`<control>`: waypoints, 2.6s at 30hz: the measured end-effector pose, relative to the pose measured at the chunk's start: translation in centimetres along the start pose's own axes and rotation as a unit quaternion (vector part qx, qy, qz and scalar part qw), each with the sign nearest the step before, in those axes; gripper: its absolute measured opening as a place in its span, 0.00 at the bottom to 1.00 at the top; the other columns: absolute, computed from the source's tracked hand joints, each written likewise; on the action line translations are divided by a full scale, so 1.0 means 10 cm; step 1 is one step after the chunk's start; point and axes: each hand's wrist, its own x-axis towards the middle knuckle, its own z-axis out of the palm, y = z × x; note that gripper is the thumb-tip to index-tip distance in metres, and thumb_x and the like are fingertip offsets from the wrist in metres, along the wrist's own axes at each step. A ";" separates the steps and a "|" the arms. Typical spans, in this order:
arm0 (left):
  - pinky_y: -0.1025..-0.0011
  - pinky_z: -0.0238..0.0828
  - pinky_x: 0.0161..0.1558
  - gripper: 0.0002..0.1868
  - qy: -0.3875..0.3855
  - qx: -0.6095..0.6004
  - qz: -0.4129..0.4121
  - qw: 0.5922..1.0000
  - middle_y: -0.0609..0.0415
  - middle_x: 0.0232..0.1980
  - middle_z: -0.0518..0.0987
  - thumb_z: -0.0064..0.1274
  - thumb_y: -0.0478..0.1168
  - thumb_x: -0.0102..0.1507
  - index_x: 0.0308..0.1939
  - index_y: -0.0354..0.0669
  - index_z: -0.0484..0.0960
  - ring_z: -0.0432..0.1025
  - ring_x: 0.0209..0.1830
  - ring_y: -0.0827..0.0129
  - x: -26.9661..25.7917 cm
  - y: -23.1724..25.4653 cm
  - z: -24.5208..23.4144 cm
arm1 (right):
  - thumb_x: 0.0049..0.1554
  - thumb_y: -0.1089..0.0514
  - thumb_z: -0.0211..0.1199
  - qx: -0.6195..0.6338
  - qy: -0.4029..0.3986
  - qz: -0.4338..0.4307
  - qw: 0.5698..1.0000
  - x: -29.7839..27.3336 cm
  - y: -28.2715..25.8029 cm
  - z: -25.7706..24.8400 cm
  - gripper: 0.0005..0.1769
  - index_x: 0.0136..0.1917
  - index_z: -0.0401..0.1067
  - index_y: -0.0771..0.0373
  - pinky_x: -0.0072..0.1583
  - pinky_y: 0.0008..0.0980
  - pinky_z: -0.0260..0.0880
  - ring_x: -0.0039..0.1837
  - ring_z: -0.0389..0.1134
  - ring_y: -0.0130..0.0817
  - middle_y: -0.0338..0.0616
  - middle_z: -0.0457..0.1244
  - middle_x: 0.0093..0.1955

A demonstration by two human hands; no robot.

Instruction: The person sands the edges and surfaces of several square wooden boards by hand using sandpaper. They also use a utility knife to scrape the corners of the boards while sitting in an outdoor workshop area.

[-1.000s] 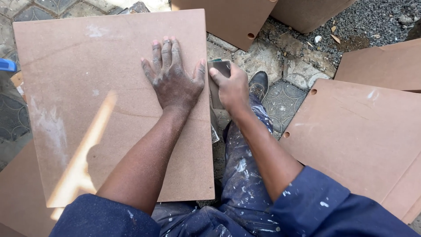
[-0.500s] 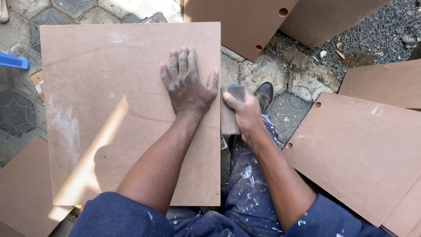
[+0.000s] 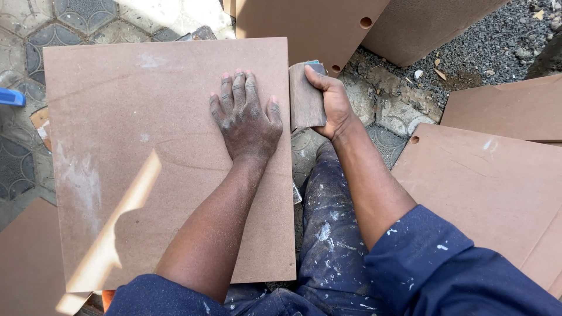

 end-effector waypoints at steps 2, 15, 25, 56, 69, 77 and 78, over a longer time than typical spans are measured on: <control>0.42 0.37 0.76 0.34 -0.001 0.001 -0.002 1.000 0.47 0.76 0.63 0.47 0.55 0.67 0.74 0.43 0.65 0.49 0.81 0.54 0.00 0.01 -0.02 | 0.51 0.58 0.72 -0.028 0.002 0.013 1.000 -0.21 0.02 0.04 0.22 0.57 0.73 0.64 0.53 0.52 0.78 0.51 0.76 0.49 0.55 0.71 0.52; 0.41 0.40 0.76 0.34 0.007 0.013 -0.007 1.000 0.47 0.76 0.61 0.46 0.54 0.67 0.74 0.45 0.64 0.49 0.81 0.54 0.00 0.04 -0.02 | 0.53 0.58 0.70 -0.215 0.071 -0.018 0.974 -0.37 0.13 -0.09 0.20 0.58 0.73 0.63 0.52 0.52 0.78 0.51 0.75 0.44 0.52 0.70 0.51; 0.42 0.41 0.76 0.35 0.011 0.018 -0.006 1.000 0.48 0.76 0.63 0.47 0.56 0.65 0.73 0.46 0.66 0.50 0.81 0.56 -0.01 0.02 0.00 | 0.58 0.52 0.63 -0.170 -0.002 0.051 0.984 -0.70 0.58 -0.47 0.23 0.64 0.71 0.64 0.61 0.57 0.71 0.56 0.70 0.50 0.57 0.67 0.55; 0.40 0.40 0.75 0.38 0.016 0.020 0.027 0.999 0.43 0.75 0.65 0.50 0.60 0.66 0.72 0.40 0.68 0.52 0.79 0.49 -0.04 0.03 -0.01 | 0.58 0.46 0.68 -0.451 0.124 -0.215 0.857 -0.14 0.22 0.09 0.13 0.52 0.73 0.52 0.44 0.30 0.69 0.42 0.65 0.31 0.39 0.63 0.40; 0.41 0.42 0.75 0.37 0.002 0.027 0.037 0.999 0.46 0.74 0.66 0.48 0.61 0.66 0.73 0.44 0.68 0.53 0.79 0.51 -0.04 0.03 -0.05 | 0.57 0.44 0.68 -0.406 0.137 -0.116 0.896 -0.63 0.28 0.13 0.28 0.64 0.69 0.60 0.41 0.36 0.79 0.45 0.69 0.42 0.53 0.66 0.47; 0.41 0.42 0.74 0.33 0.002 0.024 0.056 0.998 0.46 0.72 0.68 0.45 0.58 0.68 0.71 0.43 0.70 0.54 0.78 0.50 0.00 0.04 -0.08 | 0.52 0.48 0.74 -0.371 0.113 -0.212 0.897 0.07 -0.04 0.11 0.18 0.51 0.77 0.57 0.49 0.35 0.75 0.45 0.69 0.33 0.42 0.67 0.41; 0.42 0.43 0.73 0.32 0.002 0.030 0.055 0.998 0.46 0.72 0.68 0.45 0.57 0.68 0.71 0.43 0.70 0.54 0.78 0.50 -0.01 0.03 -0.07 | 0.51 0.49 0.74 -0.351 0.118 -0.196 0.908 -0.03 -0.02 0.13 0.18 0.51 0.77 0.59 0.49 0.36 0.75 0.46 0.68 0.34 0.43 0.67 0.41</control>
